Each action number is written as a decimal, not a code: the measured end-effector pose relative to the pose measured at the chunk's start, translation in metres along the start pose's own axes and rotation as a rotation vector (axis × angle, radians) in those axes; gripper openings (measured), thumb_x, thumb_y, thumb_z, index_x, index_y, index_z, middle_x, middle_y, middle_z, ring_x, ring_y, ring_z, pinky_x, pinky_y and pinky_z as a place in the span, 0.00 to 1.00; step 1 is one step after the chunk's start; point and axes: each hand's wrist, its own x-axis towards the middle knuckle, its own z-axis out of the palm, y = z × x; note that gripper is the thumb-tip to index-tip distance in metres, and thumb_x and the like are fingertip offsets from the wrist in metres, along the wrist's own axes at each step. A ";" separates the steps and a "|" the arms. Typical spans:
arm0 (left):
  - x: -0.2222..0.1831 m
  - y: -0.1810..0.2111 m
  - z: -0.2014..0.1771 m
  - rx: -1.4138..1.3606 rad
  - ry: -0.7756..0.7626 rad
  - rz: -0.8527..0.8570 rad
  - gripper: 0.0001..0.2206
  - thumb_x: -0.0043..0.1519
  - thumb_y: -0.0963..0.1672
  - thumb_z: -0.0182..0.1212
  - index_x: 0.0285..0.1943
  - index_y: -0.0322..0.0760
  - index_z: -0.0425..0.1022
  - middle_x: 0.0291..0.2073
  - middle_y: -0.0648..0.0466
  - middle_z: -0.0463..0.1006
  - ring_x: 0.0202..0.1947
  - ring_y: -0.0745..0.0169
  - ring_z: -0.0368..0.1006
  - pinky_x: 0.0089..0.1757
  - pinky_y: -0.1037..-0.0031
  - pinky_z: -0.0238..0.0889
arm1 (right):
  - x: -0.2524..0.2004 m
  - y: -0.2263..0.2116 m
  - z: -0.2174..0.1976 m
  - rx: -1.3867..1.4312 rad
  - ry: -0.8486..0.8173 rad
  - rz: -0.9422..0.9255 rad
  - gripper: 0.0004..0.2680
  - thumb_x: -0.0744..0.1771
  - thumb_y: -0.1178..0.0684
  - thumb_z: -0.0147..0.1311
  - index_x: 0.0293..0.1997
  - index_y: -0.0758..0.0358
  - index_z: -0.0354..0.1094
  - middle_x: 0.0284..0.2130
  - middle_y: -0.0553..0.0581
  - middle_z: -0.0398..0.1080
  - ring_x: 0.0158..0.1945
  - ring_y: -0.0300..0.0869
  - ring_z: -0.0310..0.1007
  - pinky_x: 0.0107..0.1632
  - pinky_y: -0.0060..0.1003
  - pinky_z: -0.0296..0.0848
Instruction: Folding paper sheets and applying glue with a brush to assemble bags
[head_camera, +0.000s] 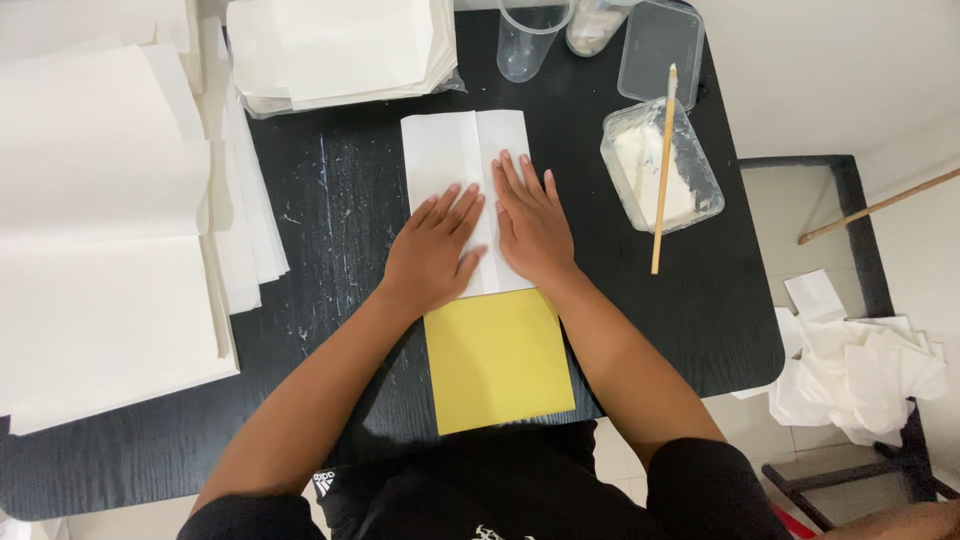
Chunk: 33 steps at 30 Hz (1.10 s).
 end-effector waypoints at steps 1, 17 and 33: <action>0.008 -0.002 0.000 -0.001 0.000 0.001 0.28 0.71 0.52 0.48 0.80 0.41 0.57 0.77 0.50 0.58 0.76 0.50 0.52 0.70 0.59 0.43 | 0.001 0.002 0.002 0.000 0.000 0.002 0.20 0.74 0.55 0.34 0.80 0.56 0.46 0.78 0.53 0.41 0.81 0.48 0.33 0.77 0.52 0.26; 0.109 -0.058 0.042 0.110 -0.087 -0.095 0.26 0.76 0.52 0.33 0.80 0.40 0.57 0.77 0.51 0.57 0.77 0.56 0.51 0.71 0.60 0.41 | 0.002 0.009 0.006 -0.037 0.034 -0.042 0.20 0.73 0.55 0.37 0.78 0.60 0.49 0.78 0.55 0.44 0.80 0.48 0.38 0.78 0.49 0.30; -0.042 0.024 -0.027 -0.024 -0.235 0.148 0.29 0.71 0.54 0.39 0.81 0.40 0.52 0.78 0.48 0.53 0.77 0.43 0.48 0.70 0.53 0.40 | 0.001 0.006 0.013 -0.070 0.047 -0.064 0.21 0.72 0.57 0.36 0.79 0.62 0.45 0.78 0.60 0.42 0.80 0.55 0.36 0.77 0.54 0.32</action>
